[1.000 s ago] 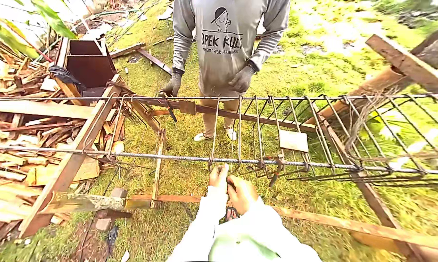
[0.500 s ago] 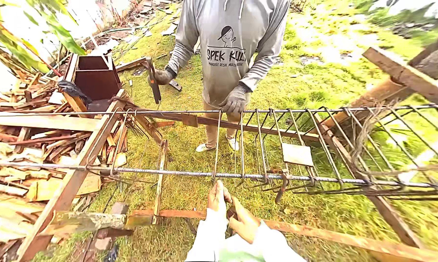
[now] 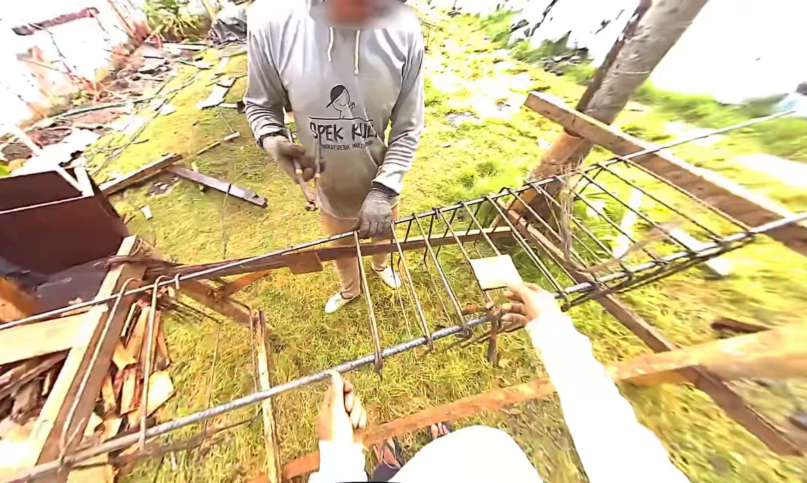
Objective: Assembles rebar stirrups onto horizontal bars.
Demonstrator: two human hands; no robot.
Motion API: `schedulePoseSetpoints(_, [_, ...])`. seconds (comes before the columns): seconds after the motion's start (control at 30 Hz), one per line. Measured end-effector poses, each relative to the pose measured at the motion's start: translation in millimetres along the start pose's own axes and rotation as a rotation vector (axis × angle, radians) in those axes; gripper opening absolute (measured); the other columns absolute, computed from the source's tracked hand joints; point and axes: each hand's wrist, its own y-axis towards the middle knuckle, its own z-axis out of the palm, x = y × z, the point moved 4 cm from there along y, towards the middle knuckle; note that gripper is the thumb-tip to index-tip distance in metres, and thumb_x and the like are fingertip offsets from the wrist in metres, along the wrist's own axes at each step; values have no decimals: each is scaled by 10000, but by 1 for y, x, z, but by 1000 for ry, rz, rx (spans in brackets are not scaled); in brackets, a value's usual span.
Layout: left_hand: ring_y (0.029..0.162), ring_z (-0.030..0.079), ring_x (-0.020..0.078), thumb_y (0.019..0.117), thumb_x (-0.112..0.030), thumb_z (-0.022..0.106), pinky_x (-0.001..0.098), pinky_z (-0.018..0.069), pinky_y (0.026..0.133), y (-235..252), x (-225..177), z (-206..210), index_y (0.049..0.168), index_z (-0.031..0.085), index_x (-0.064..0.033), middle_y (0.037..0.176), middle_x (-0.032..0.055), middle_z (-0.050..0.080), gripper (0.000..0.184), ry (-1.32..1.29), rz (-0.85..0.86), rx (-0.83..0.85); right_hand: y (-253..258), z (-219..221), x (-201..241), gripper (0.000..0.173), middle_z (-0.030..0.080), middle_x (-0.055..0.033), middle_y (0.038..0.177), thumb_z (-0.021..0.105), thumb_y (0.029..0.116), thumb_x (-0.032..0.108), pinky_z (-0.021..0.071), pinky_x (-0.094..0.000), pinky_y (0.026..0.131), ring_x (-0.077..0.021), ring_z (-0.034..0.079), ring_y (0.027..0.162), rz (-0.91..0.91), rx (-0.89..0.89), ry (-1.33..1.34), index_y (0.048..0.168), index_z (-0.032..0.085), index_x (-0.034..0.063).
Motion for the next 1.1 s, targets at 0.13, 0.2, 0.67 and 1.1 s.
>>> schedulePoseSetpoints(0.13, [337,356,39,1136,-326,317,198,382,342,5,25,-7,904,528,-67,488,-62,377,407,51,-70,1,34,-18,-2,384,674,-89,952,544,1062,374,470,-284,540,-132,585,642,165,-92,123,1272,582,55])
schedulePoseSetpoints(0.2, [333,360,43,1136,-320,318,203,387,341,8,35,-11,919,528,-57,485,-60,376,401,40,-85,15,43,-18,-4,327,654,-41,762,545,1058,367,385,-213,421,-69,506,489,187,-94,172,1098,623,52])
schedulePoseSetpoints(0.67, [390,335,67,1063,-164,556,230,350,373,27,68,-2,1141,595,-23,557,-36,363,165,174,-103,-13,34,18,0,224,406,93,559,497,1063,259,343,-137,352,20,358,383,85,-61,669,856,471,178])
schedulePoseSetpoints(1.1, [438,373,79,1045,-227,609,252,366,410,36,66,9,1261,618,-20,694,40,518,300,304,-18,-46,-130,156,-103,282,645,-91,722,497,1101,259,545,-327,484,-170,623,531,322,145,322,1165,538,-12])
